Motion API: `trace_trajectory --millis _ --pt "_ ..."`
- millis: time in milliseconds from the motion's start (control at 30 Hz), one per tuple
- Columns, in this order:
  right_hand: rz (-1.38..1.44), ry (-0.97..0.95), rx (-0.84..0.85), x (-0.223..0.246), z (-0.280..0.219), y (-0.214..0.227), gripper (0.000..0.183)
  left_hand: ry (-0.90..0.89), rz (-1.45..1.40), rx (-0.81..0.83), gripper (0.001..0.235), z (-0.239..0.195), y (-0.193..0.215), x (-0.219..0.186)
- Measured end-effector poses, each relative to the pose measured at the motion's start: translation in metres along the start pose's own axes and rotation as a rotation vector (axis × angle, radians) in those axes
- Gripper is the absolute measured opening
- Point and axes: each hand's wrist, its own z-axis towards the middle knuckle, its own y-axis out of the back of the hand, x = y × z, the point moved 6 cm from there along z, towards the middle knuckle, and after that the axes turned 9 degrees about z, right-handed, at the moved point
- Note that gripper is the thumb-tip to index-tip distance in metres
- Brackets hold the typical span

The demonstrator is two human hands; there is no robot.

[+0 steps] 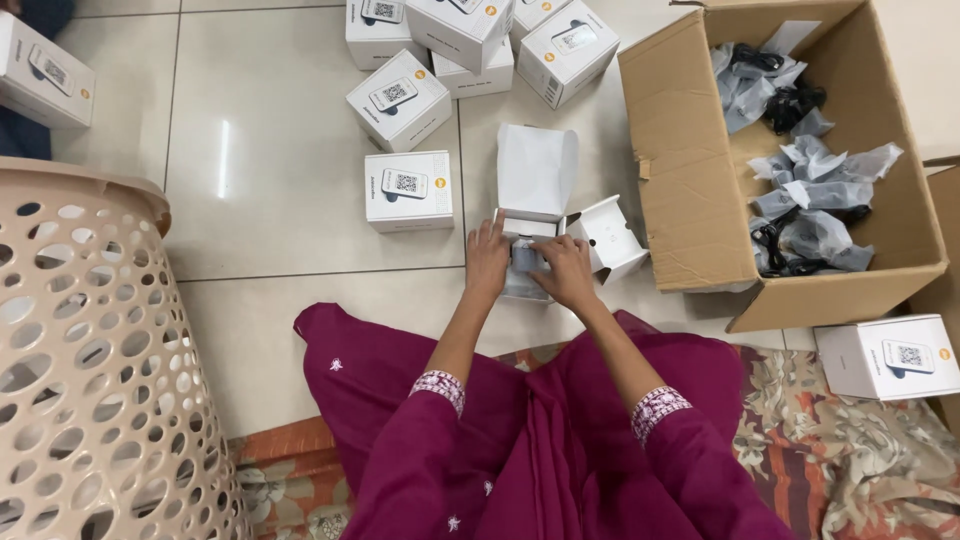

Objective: The person unpacks electronic devices from small white boxes and repacks them with cables and manuals into larger shipping boxes while sitting on the floor.

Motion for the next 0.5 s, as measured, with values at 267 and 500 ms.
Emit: trace_trajectory --millis 267,500 --pt "-0.103 -0.002 -0.057 -0.008 0.009 -0.023 0.056 0.034 0.031 0.059 0.022 -0.001 -0.028 0.001" --pt "-0.213 -0.080 -0.086 -0.003 0.007 -0.030 0.058 0.053 0.022 0.124 0.022 0.000 -0.004 -0.002"
